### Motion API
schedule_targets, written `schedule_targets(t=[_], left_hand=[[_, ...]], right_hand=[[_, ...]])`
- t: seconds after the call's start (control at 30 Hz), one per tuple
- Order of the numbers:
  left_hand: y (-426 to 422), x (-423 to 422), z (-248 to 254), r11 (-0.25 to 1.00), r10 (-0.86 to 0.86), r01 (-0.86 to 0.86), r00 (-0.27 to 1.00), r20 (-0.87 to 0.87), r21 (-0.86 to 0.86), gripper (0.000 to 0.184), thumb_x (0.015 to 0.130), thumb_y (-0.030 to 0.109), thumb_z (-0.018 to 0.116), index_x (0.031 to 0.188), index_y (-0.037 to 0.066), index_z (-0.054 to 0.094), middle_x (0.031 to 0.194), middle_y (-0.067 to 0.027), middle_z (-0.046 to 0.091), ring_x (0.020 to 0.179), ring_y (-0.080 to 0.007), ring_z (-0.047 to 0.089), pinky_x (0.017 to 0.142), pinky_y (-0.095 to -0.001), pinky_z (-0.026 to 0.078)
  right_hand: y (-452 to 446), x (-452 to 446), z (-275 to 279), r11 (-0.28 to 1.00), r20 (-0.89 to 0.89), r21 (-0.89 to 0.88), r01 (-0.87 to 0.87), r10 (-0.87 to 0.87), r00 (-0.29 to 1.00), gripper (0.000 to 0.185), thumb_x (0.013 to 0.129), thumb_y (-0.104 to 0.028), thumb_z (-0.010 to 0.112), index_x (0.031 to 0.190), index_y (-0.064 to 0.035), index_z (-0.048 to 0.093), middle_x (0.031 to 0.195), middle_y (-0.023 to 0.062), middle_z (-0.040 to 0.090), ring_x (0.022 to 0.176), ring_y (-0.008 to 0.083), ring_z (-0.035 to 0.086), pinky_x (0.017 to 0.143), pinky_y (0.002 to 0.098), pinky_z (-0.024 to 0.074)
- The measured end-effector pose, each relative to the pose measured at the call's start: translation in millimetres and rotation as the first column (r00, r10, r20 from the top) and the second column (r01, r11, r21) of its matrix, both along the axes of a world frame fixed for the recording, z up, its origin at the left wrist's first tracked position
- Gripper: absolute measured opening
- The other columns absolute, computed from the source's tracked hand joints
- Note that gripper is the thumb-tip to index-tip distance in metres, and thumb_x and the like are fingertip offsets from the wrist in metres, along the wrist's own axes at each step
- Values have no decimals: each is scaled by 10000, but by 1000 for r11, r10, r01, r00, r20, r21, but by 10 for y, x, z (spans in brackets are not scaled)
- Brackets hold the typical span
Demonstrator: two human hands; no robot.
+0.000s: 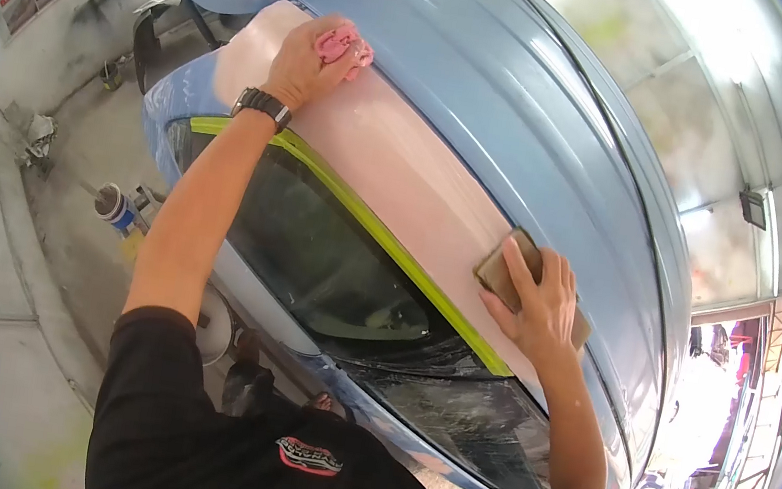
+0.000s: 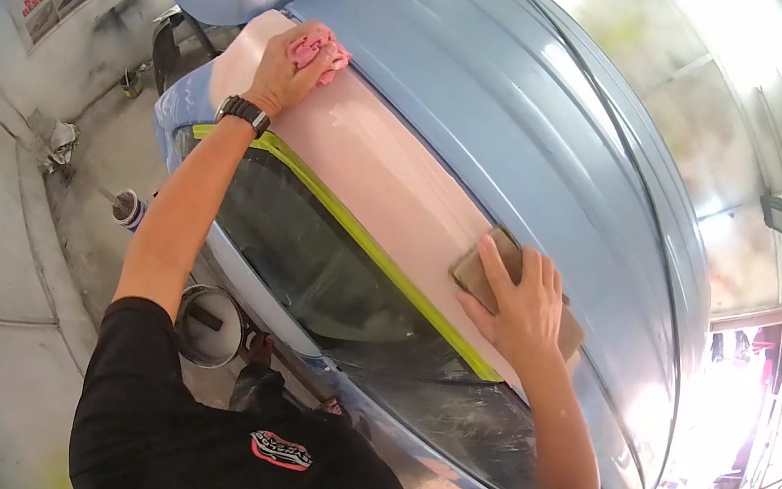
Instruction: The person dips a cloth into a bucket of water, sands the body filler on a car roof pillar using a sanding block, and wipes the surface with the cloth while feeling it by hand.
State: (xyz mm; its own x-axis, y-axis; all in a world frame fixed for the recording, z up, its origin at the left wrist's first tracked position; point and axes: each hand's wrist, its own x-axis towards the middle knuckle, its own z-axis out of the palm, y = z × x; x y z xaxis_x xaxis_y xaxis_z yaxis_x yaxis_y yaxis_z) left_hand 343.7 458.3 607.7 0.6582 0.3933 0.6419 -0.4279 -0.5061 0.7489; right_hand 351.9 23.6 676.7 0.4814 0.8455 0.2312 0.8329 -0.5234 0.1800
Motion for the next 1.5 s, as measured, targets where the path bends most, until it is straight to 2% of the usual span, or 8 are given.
schedule_targets(t=[0.2,0.43,0.73,0.87,1.03,1.13,1.33,1.5], left_hand=[[80,140,-111,972,183,-193,980,82,137,215,982,270,665,943,59,672,710,-76,708,663,-231,678,668,-350,535],[-87,65,-9,961,243,-248,969,53,122,253,987,326,650,913,85,675,739,-79,728,714,-331,688,696,-396,545],[-1,97,-64,962,240,-246,968,69,114,240,1006,282,641,977,45,668,796,-111,715,705,-235,676,700,-353,531],[-60,118,-71,995,82,-82,997,-3,-64,220,1032,243,622,977,37,676,797,-47,708,706,-111,635,668,-298,501],[36,211,-159,984,177,-176,984,-28,31,236,1005,294,655,997,61,693,785,-87,749,750,-234,726,720,-352,550],[108,318,-256,983,175,-176,984,15,45,226,1006,281,654,1001,58,696,785,-82,743,739,-208,710,717,-342,545],[39,276,-209,990,57,-52,998,40,-131,210,1021,218,641,1000,11,667,860,-47,751,723,-103,631,672,-279,515],[52,290,-134,990,142,-141,990,19,-30,244,1026,241,630,990,4,675,866,-55,722,726,-102,625,670,-279,511]], right_hand=[[2135,370,-226,940,135,290,-181,148,980,620,897,-444,757,1446,-212,588,1071,200,586,1056,405,603,899,510,504],[572,67,-152,991,71,113,-77,69,995,697,864,-461,788,1487,-228,582,1091,215,569,1057,425,594,893,528,507],[2398,462,-202,958,90,243,-152,134,987,550,898,-494,735,1346,-190,642,1177,194,614,1096,376,607,932,491,493],[1654,357,-181,951,97,241,-196,177,979,616,899,-506,737,1435,-231,610,1161,214,597,1088,405,598,935,518,496],[-847,-22,-62,995,-2,93,-40,40,999,716,808,-476,833,1464,-294,611,1131,193,587,1074,408,586,918,519,508],[-942,-19,-11,996,-30,93,1,2,1000,762,785,-464,848,1485,-309,590,1137,190,587,1061,408,587,911,521,508],[1522,433,-152,963,-3,191,-188,192,981,641,925,-579,677,1440,-204,602,1190,216,613,1131,405,617,938,534,510],[522,253,-143,974,-98,216,-63,86,991,632,914,-564,702,1448,-241,602,1145,186,612,1085,382,613,929,507,513]])
